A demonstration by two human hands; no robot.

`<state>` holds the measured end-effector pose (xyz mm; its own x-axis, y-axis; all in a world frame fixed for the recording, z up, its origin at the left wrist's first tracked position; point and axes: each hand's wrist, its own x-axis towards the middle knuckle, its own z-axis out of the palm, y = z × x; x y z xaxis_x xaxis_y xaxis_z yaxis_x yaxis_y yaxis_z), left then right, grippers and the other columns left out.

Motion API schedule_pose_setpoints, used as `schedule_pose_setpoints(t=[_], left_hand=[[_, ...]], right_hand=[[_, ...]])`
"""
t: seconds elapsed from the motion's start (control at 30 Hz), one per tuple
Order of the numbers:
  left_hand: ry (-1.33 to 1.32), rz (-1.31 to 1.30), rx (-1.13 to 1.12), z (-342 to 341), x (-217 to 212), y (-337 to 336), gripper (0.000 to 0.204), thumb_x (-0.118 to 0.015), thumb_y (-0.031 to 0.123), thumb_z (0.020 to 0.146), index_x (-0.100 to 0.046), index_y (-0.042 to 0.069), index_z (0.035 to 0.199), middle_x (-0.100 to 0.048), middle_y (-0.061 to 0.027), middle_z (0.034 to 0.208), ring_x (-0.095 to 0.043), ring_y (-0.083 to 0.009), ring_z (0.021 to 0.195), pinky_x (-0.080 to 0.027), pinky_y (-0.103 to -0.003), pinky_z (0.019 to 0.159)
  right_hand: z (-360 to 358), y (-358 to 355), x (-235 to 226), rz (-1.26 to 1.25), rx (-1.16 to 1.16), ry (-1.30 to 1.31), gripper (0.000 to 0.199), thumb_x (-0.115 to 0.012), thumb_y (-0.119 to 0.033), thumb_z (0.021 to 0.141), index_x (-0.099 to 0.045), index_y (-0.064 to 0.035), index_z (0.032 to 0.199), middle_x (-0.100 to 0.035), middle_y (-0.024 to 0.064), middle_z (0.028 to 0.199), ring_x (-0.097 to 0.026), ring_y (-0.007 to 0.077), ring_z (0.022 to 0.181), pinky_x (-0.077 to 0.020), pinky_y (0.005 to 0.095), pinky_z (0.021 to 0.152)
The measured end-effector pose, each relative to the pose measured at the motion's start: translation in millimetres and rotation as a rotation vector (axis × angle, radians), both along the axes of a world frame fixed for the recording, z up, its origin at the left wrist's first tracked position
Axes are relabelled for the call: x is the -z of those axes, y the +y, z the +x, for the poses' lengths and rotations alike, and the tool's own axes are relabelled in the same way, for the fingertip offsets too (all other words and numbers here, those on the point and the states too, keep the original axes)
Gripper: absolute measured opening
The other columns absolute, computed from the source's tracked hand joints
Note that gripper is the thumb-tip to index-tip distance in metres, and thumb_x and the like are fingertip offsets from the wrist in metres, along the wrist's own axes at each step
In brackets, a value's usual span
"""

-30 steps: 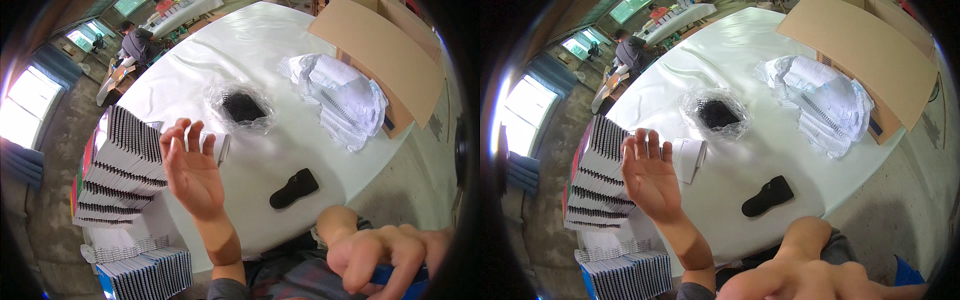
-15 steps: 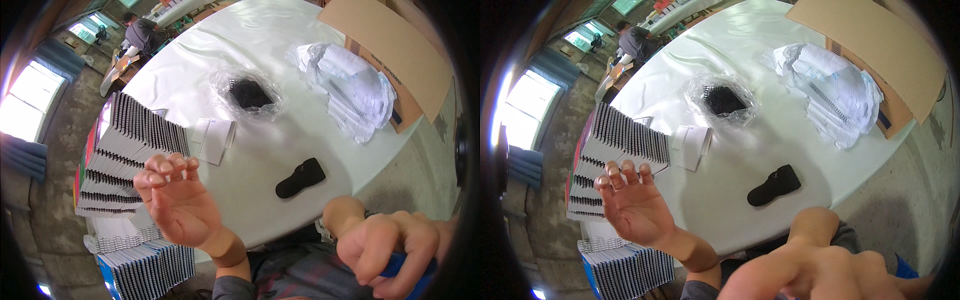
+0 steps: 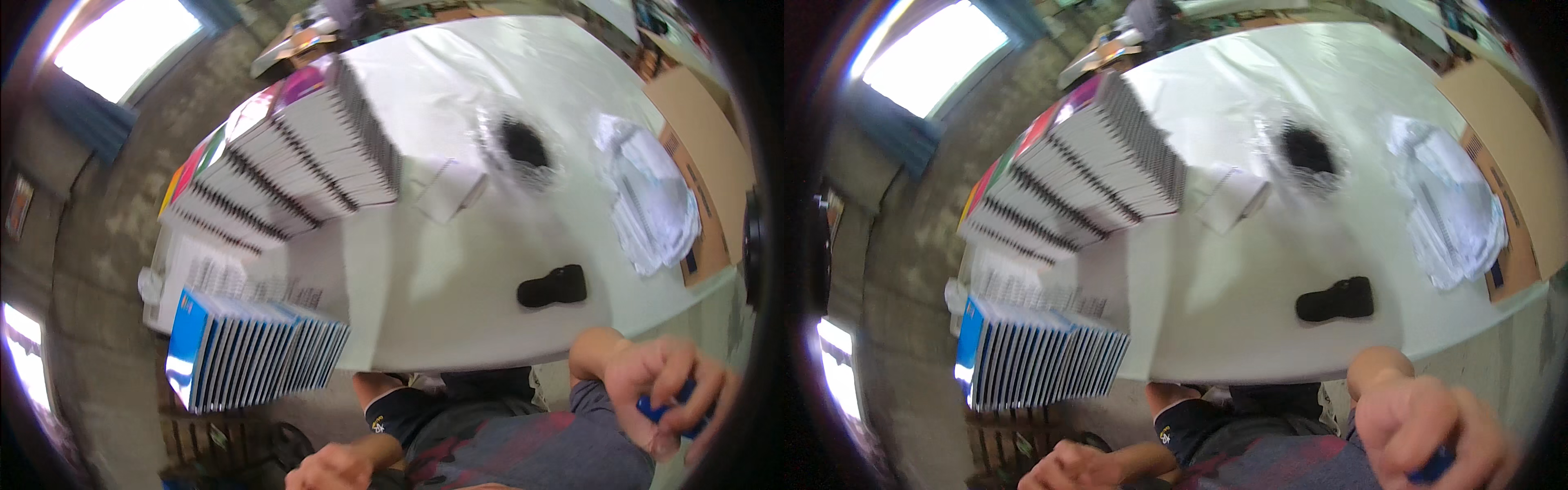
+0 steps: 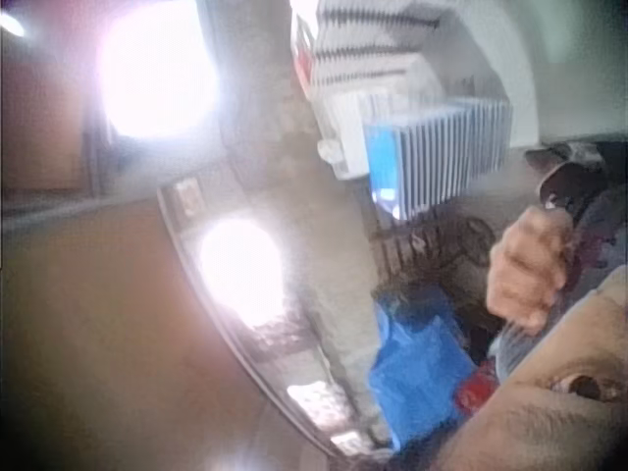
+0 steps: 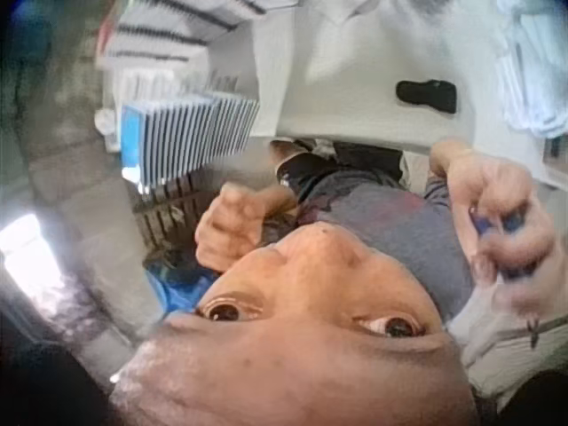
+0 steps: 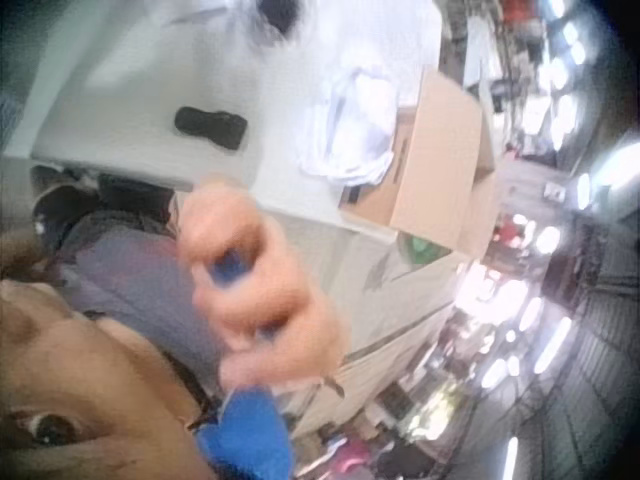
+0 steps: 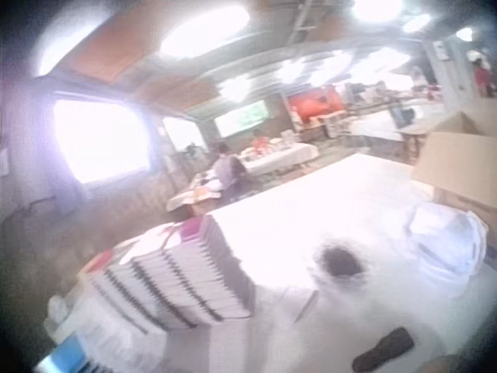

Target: The person uses pliers to trim the metal spiral binding of a stack of blue notebooks. They repeatedly reposition the stack and cut the spiral wire along the edge, then place the cut pieces into a plastic bag on the table.

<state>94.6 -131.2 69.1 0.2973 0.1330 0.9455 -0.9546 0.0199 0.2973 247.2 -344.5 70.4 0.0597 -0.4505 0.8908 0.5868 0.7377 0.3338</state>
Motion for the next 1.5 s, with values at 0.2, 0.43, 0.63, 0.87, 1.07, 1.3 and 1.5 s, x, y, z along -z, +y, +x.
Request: schedule_pose_setpoints(t=[0.2, 0.43, 0.63, 0.87, 1.07, 1.3, 1.5], left_hand=[[-0.277, -0.008, -0.563, -120.7, -22.6, 56.2, 0.023, -0.049, 0.032, 0.092, -0.058, 0.013, 0.085, -0.056, 0.0010, 0.082, -0.053, -0.0134, 0.079, -0.039, -0.031, 0.069], [-0.081, 0.112, -1.373, -150.8, -2.6, 171.8, 0.036, -0.047, 0.038, 0.089, -0.061, 0.007, 0.100, -0.059, -0.0126, 0.106, -0.049, -0.0352, 0.111, -0.036, -0.046, 0.095], [0.117, 0.248, -1.440, -107.7, -0.5, 210.9, 0.045, -0.042, 0.042, 0.093, -0.071, 0.009, 0.098, -0.064, -0.0132, 0.108, -0.049, -0.0338, 0.117, -0.028, -0.050, 0.105], [0.138, 0.337, -1.311, -88.1, 1.9, 228.3, 0.047, -0.037, 0.041, 0.095, -0.072, 0.010, 0.099, -0.064, -0.0121, 0.109, -0.047, -0.0306, 0.118, -0.024, -0.049, 0.108], [0.173, 0.308, -1.167, -79.2, 22.6, 225.6, 0.064, -0.060, 0.063, 0.071, -0.066, 0.010, 0.106, -0.058, -0.0165, 0.116, -0.040, -0.0398, 0.122, -0.027, -0.054, 0.104], [0.080, 0.294, -1.198, -72.0, 31.3, 231.2, 0.065, -0.076, 0.053, 0.059, -0.063, 0.012, 0.107, -0.056, -0.0144, 0.117, -0.037, -0.0405, 0.124, -0.033, -0.054, 0.100], [0.105, 0.286, -1.185, -73.0, 32.3, 229.0, 0.065, -0.076, 0.051, 0.060, -0.061, 0.011, 0.108, -0.054, -0.0149, 0.116, -0.038, -0.0398, 0.123, -0.034, -0.053, 0.099]], right_hand=[[-46.2, 82.8, 21.0, -0.586, -0.417, 0.465, 0.051, -0.072, -0.011, 0.072, -0.039, -0.0243, 0.108, -0.046, 0.0052, 0.087, -0.043, 0.0160, 0.065, -0.0321, 0.0332, 0.059], [-101.3, 176.4, 52.2, -1.063, -0.076, 0.221, 0.060, -0.069, -0.012, 0.069, -0.043, -0.0137, 0.123, -0.046, 0.0194, 0.104, -0.047, 0.0242, 0.085, -0.0380, 0.0345, 0.073], [-123.9, 217.1, 37.8, -1.196, 0.519, 0.061, 0.053, -0.071, -0.010, 0.065, -0.063, -0.0163, 0.116, -0.050, 0.0151, 0.110, -0.049, 0.0280, 0.095, -0.0337, 0.0384, 0.083], [-137.2, 244.0, 31.7, -1.096, 0.643, 0.119, 0.049, -0.069, -0.015, 0.068, -0.063, -0.0253, 0.116, -0.048, 0.0138, 0.113, -0.046, 0.0284, 0.099, -0.0307, 0.0410, 0.084], [-137.5, 245.3, 26.3, -1.119, 0.707, 0.070, 0.048, -0.068, -0.020, 0.071, -0.061, -0.0277, 0.118, -0.046, 0.0102, 0.115, -0.043, 0.0272, 0.102, -0.0265, 0.0423, 0.087], [-138.4, 244.7, 18.4, -1.110, 0.754, 0.040, 0.048, -0.067, -0.019, 0.072, -0.061, -0.0282, 0.119, -0.044, 0.0072, 0.112, -0.042, 0.0266, 0.104, -0.0248, 0.0433, 0.089], [-135.0, 250.2, 21.9, -1.125, 0.800, 0.031, 0.048, -0.068, -0.021, 0.073, -0.061, -0.0292, 0.119, -0.043, 0.0064, 0.112, -0.042, 0.0268, 0.104, -0.0247, 0.0460, 0.090]])
